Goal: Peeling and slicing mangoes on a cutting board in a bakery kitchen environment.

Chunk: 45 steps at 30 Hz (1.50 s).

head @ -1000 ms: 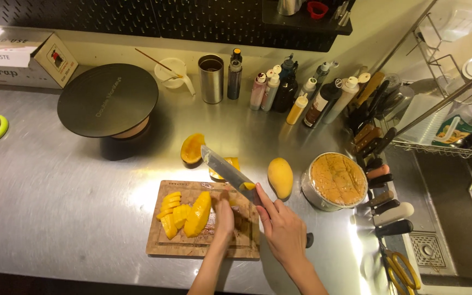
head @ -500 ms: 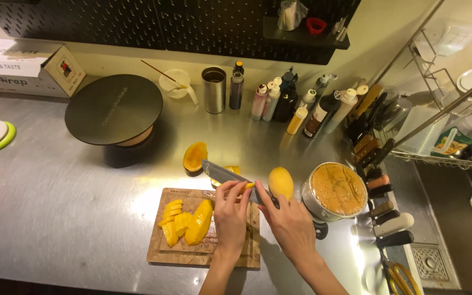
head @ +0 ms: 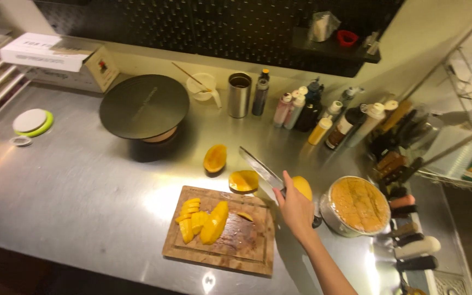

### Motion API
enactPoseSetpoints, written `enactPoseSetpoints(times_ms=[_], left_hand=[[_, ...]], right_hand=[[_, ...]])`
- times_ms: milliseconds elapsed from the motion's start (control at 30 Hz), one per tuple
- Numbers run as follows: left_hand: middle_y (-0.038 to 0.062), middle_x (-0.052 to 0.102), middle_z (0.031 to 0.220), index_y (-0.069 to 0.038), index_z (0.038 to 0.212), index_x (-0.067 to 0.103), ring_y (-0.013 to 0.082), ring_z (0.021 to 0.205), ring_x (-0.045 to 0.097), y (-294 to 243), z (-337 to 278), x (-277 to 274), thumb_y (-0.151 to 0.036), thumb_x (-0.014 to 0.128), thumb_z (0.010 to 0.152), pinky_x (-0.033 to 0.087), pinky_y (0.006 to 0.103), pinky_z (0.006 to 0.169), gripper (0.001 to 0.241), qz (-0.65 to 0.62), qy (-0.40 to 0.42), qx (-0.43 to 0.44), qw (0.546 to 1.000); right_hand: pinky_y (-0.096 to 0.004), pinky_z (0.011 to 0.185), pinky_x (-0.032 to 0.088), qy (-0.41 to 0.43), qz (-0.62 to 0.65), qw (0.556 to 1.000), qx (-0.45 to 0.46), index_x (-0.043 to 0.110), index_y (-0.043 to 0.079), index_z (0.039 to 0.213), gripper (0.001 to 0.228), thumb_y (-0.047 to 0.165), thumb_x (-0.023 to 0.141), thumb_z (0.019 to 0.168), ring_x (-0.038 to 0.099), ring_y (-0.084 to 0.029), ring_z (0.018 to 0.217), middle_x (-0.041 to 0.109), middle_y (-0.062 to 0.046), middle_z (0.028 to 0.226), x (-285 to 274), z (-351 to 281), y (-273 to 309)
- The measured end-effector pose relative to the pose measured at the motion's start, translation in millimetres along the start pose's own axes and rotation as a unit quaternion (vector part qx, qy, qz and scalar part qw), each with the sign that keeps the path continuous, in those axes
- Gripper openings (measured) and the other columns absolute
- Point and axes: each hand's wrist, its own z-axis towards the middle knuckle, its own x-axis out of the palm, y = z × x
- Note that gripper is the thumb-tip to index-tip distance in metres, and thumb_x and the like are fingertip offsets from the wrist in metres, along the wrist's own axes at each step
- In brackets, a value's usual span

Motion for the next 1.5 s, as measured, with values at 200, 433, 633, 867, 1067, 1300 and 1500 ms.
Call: enactPoseSetpoints(times_ms=[200,433,633,867,1067,1300,1500], left_hand=[[0.012,0.080,0.102,0.002,0.110,0.076,0.0184,0.088,0.075,-16.0,12.3,-19.0,-0.007,0.068,0.091,0.062,0.0308,0.079,0.023,0.058,0.001,0.035,0.998],[0.011,0.079,0.103,0.000,0.109,0.074,0.0196,0.092,0.077,-18.1,24.2,-37.3,-0.008,0.067,0.093,0.061,0.0323,0.081,0.020,0.129,0.033,0.034,0.991],[0.011,0.079,0.104,-0.001,0.108,0.073,0.0205,0.095,0.078,18.4,65.1,-31.7,-0.010,0.067,0.094,0.060,0.0334,0.083,0.018,0.161,0.117,0.024,0.980],[0.013,0.065,0.120,0.000,0.116,0.067,0.0388,0.106,0.066,184.4,109.8,-80.5,-0.008,0.072,0.084,0.054,0.0430,0.082,0.033,0.463,0.322,0.194,0.803],[0.016,0.072,0.109,-0.004,0.115,0.074,0.0355,0.098,0.071,217.0,113.9,-76.0,-0.002,0.069,0.090,0.057,0.0379,0.082,0.025,0.454,0.283,0.194,0.822],[0.008,0.075,0.093,0.002,0.101,0.072,0.0140,0.084,0.071,197.6,43.2,-32.9,-0.002,0.079,0.085,0.060,0.0242,0.074,0.018,0.099,0.265,-0.204,0.937],[0.003,0.077,0.096,-0.002,0.110,0.076,0.0169,0.093,0.070,163.0,102.4,-13.4,-0.024,0.064,0.095,0.054,0.0306,0.085,0.029,0.310,0.412,-0.171,0.839]], right_hand=[[-0.054,0.073,0.054,0.080,0.023,0.994,0.064,0.046,0.025,0.150,0.063,0.051,0.060,0.095,0.070,-0.044,0.084,0.074,-0.022,0.089,22.6,11.5,8.6],[-0.053,0.073,0.053,0.126,0.058,0.985,0.103,0.045,0.024,0.151,0.066,0.054,0.058,0.094,0.070,-0.044,0.084,0.073,-0.022,0.088,46.2,6.9,12.3],[-0.040,0.067,0.051,0.096,0.197,0.960,0.174,0.057,0.010,0.142,0.063,0.050,0.064,0.093,0.064,-0.027,0.071,0.067,-0.015,0.077,82.6,-20.0,-37.2],[-0.029,0.061,0.047,0.068,0.308,0.901,0.296,0.062,0.009,0.139,0.056,0.039,0.066,0.093,0.060,-0.012,0.061,0.059,-0.005,0.064,49.8,-89.9,-25.4],[-0.025,0.052,0.041,0.063,0.384,0.825,0.409,0.071,0.005,0.126,0.044,0.032,0.071,0.091,0.052,-0.006,0.055,0.070,0.002,0.067,13.6,-118.1,15.7],[-0.025,0.042,0.027,-0.011,0.528,0.691,0.494,0.078,-0.002,0.109,0.036,0.026,0.077,0.086,0.038,-0.005,0.045,0.068,0.001,0.071,-12.7,-155.4,23.0],[-0.023,0.049,0.034,-0.075,0.496,0.674,0.542,0.073,-0.001,0.098,0.024,0.017,0.080,0.085,0.045,-0.003,0.054,0.070,0.001,0.073,-55.0,-186.1,40.1]])
